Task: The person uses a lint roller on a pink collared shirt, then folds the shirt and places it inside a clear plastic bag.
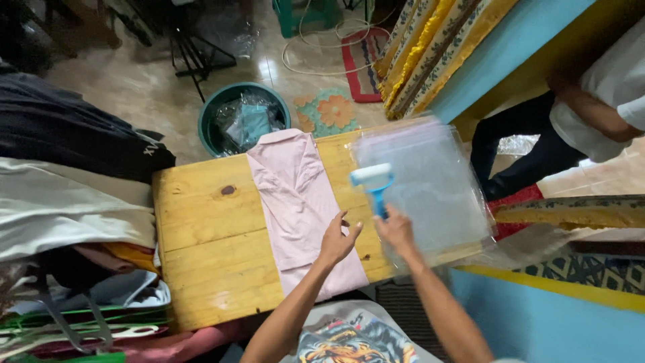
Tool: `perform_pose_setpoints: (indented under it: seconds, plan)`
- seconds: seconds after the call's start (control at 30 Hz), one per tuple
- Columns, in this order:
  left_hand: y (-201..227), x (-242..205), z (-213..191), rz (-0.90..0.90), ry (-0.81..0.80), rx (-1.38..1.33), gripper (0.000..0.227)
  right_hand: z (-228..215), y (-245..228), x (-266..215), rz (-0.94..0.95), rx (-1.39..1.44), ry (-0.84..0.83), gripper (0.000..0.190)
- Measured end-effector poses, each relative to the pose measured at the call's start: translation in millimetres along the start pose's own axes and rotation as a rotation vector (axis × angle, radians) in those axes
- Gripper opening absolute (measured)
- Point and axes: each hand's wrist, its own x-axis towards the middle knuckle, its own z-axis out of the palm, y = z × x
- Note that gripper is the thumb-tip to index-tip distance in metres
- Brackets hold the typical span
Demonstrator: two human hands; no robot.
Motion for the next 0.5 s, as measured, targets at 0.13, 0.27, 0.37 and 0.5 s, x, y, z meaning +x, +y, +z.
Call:
perform_pose_setpoints:
  seconds: [0.13, 0.27, 0.37, 0.5]
  plan:
    - [-2, 15, -19, -0.03, 0.134, -0.06, 0.052, 55, -74, -26, -0.102, -0.245, -0.285, 0.033]
    - [-43, 21, -46, -0.107, 0.349, -0.193, 0.027, 45, -83, -32, -0.127, 0.233, -0.292, 0.038]
    - [-70, 16, -73, -0.226, 0.433, -0.107, 0.034, 12, -14, -2, 0.032, 0.221, -0.231, 0.04]
    - [-93, 24, -90, -0.418, 0.464, 0.35, 0.06, -63, 121, 52, 0.192, 0.04, 0.161, 0.026]
